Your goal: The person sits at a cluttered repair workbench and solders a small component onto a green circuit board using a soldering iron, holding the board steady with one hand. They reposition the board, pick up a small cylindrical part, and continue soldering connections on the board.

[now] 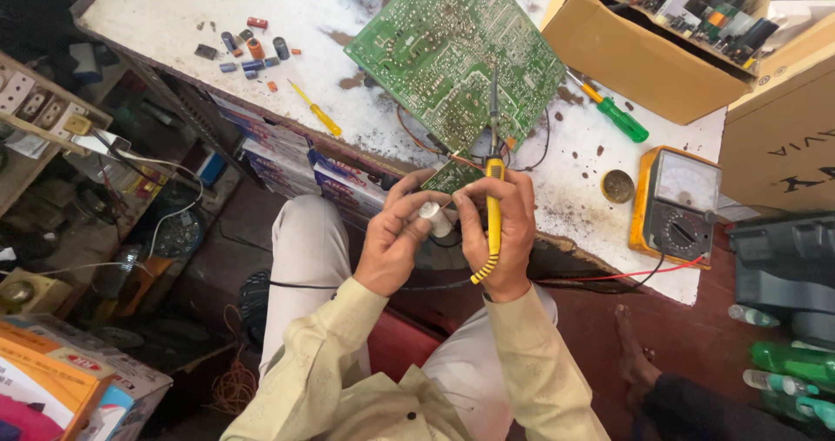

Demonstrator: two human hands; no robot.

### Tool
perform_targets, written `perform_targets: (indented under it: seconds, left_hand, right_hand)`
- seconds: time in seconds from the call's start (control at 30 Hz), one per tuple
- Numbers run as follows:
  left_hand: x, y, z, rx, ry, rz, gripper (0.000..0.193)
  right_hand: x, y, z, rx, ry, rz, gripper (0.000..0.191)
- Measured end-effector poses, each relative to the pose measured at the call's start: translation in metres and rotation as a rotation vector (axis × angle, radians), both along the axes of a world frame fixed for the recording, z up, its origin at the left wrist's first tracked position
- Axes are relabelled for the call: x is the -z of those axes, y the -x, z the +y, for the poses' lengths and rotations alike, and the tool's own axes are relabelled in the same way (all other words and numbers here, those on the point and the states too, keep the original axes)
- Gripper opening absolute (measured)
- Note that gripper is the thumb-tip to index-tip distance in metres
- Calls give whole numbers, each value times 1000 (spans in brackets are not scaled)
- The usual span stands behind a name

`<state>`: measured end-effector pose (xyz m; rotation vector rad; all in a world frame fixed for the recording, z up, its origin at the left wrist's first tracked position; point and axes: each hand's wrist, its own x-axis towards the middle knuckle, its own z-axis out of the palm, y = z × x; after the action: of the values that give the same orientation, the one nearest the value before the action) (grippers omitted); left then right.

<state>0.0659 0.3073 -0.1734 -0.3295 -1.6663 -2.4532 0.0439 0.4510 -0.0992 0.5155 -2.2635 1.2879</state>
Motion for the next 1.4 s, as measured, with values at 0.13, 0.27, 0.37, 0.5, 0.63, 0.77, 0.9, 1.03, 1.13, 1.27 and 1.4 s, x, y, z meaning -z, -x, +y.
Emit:
perform_targets:
  seconds: [0.13,0.27,0.37,0.5,0.63,0.77,0.9,1.03,1.13,1.27,1.4]
  left_hand:
    - [-1,2,1,70,-233,-70,29]
    - [-5,0,5,56,-335,-91,30]
    - [-8,-5,9,-17,-259,-128,31]
    - [-12,-14,11,-44,-348,-164,30]
    - [-15,-22,8,-34,-403,-258,32]
    - [-15,-21,10,-96,-374,-272,33]
    - [-6,-16,9,-161,-333,-267,28]
    - [3,-16,5,-178,-272,-244,23]
    - [3,-15,1,-179,-180,-166,20]
    - [-5,-7,-7,-79,-136,-73,21]
    - [-9,-3,-16,95,-390,-202,26]
  right_hand:
    - [-3,1,4,-63,-2,30,26]
    - [-3,3,15,39,-125,179,27]
    - [3,10,18,70,-55,149,26]
    - [11,17,15,15,-12,89,32]
    - [12,18,6,91,-46,94,37]
    - [8,14,-2,133,13,12,33]
    - [6,10,-6,156,33,10,30]
    - [5,9,-9,151,43,8,30]
    - [6,9,-11,158,52,-2,30]
    - [6,8,-14,175,54,-11,30]
    - [6,8,-18,194,69,-18,30]
